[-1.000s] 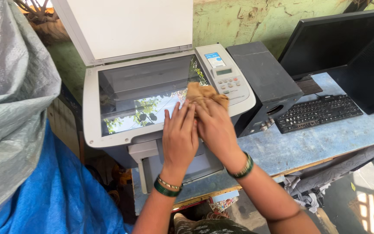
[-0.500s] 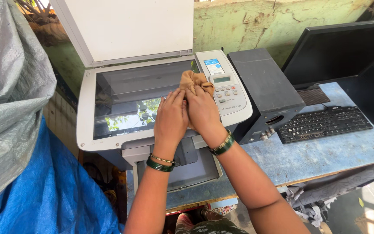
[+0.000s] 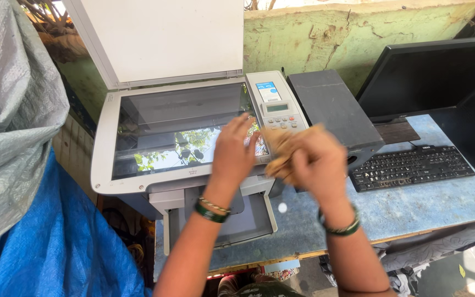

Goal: The person rearranges a desktop computer tower, a speaker, a monitor, and a keyboard on a desk, then wipes a printer with a cloth. The person moves the tower and speaker multiple times and cleans the printer's exterior and scanner glass.

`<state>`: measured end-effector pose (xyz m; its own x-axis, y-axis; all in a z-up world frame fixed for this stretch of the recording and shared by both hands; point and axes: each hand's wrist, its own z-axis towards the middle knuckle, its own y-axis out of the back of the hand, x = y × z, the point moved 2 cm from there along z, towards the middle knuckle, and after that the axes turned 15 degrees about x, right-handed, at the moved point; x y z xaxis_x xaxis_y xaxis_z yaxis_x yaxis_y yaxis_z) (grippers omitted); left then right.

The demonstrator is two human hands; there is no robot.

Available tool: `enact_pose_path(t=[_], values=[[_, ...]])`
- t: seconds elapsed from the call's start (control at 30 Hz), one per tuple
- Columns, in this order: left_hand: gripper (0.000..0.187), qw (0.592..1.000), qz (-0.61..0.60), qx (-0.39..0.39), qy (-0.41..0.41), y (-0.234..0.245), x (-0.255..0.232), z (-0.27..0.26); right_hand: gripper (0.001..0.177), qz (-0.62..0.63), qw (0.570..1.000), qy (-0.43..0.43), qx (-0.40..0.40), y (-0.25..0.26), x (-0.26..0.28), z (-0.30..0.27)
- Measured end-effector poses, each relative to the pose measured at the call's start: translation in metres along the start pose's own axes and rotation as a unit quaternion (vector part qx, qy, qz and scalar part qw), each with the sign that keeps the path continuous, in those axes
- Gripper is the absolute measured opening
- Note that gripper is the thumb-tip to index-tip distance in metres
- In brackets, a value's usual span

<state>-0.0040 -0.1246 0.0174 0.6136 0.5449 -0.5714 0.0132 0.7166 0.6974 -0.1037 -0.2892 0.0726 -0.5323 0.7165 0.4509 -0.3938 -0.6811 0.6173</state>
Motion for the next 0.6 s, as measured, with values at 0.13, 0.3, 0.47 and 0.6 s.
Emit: enact_pose_path(t=[0.13,0.3,0.47,0.6], values=[[0.049,1.0,0.018,0.003,0.011,-0.037,-0.019,0.019,0.025,-0.106,0.99,-0.091,0.021,0.017,-0.041,0.035],[0.057,0.996,0.06,0.021,0.063,-0.047,-0.021,0.027,0.032,-0.101,0.987,-0.013,0.122,0.002,-0.075,0.076],[0.052,0.993,0.07,0.055,0.08,-0.047,-0.023,0.026,0.029,-0.056,0.964,0.139,0.218,-0.02,-0.085,0.092],[0.057,0.992,0.093,0.043,0.079,-0.045,-0.026,0.026,0.031,-0.09,0.941,0.191,0.263,-0.01,-0.094,0.095]])
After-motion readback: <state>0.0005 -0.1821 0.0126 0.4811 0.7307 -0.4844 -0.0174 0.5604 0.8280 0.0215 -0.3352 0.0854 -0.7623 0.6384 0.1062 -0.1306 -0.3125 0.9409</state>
